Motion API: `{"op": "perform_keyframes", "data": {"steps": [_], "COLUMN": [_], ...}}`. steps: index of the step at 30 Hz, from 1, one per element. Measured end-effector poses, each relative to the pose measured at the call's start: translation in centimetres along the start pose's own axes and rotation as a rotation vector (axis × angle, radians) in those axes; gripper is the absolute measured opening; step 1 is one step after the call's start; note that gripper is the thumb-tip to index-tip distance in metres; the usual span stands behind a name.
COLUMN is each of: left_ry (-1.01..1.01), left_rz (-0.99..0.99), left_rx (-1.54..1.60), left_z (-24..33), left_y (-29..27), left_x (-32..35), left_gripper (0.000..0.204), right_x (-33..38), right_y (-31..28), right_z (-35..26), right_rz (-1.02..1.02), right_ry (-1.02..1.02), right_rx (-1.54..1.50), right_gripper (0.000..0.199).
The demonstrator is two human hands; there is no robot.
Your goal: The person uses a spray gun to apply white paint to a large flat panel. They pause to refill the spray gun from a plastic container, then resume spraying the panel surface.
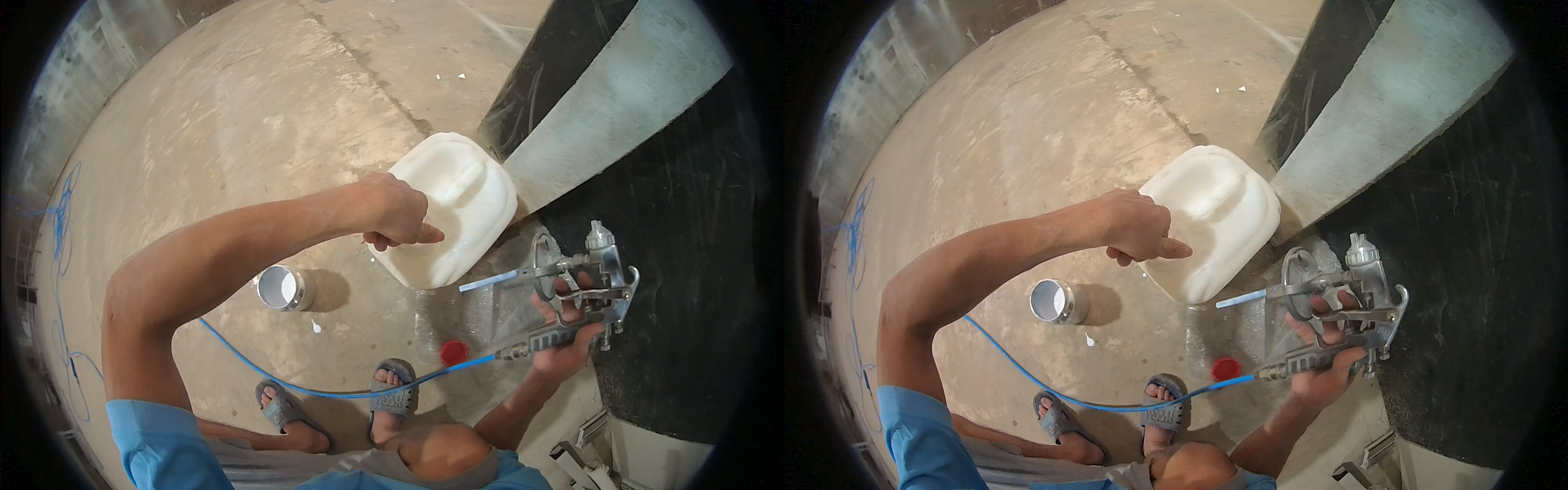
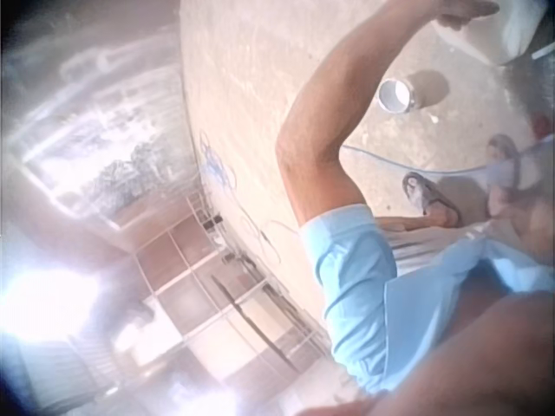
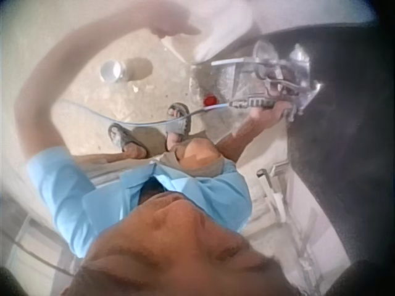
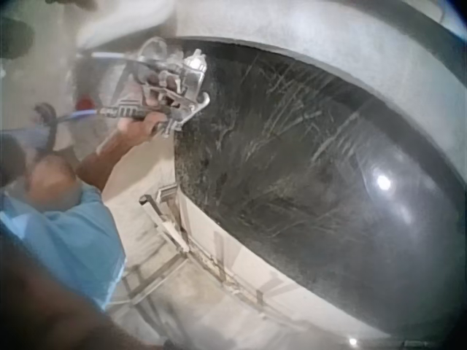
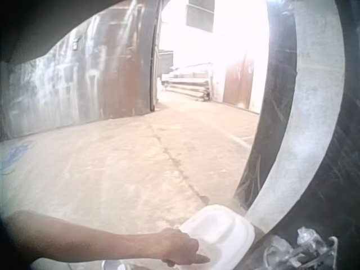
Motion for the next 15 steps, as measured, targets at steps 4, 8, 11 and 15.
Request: {"op": "perform_keyframes", "data": {"steps": [4, 8, 11, 15], "left_ry": [-0.047, -0.075, -0.038, -0.025], "left_rz": [-0.155, -0.386, -0.403, -0.360], "left_rx": [-0.053, 0.172, 0.118, 0.062], "left_z": [0.3, 0.3, 0.1, 0.0], "left_y": [-0.4, -1.0, -1.0, 0.0], "left_x": [-0.9, -2.1, -2.3, -2.5], "left_gripper": [0.069, 0.071, 0.070, 0.073], "right_x": [0.1, -0.1, -0.3, -0.4], "right_y": [0.0, 0.2, 0.5, 0.1], "right_z": [0.0, 0.0, 0.1, 0.5], "right_rz": [-0.021, -0.036, -0.063, 0.009], "right_ry": [-0.006, -0.012, -0.066, -0.043], "right_rx": [-0.017, -0.019, -0.012, 0.028], "right_gripper": [0.086, 0.085, 0.085, 0.082]}}
Point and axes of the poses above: each hand's wrist, its own x-axis away from the middle knuckle, its own y-axis out of the palm, z = x × y, the point moved 3 cm from there along -x, towards the middle knuckle, and after that the axes turned 1 degree about -z, right-handed, at the moved point
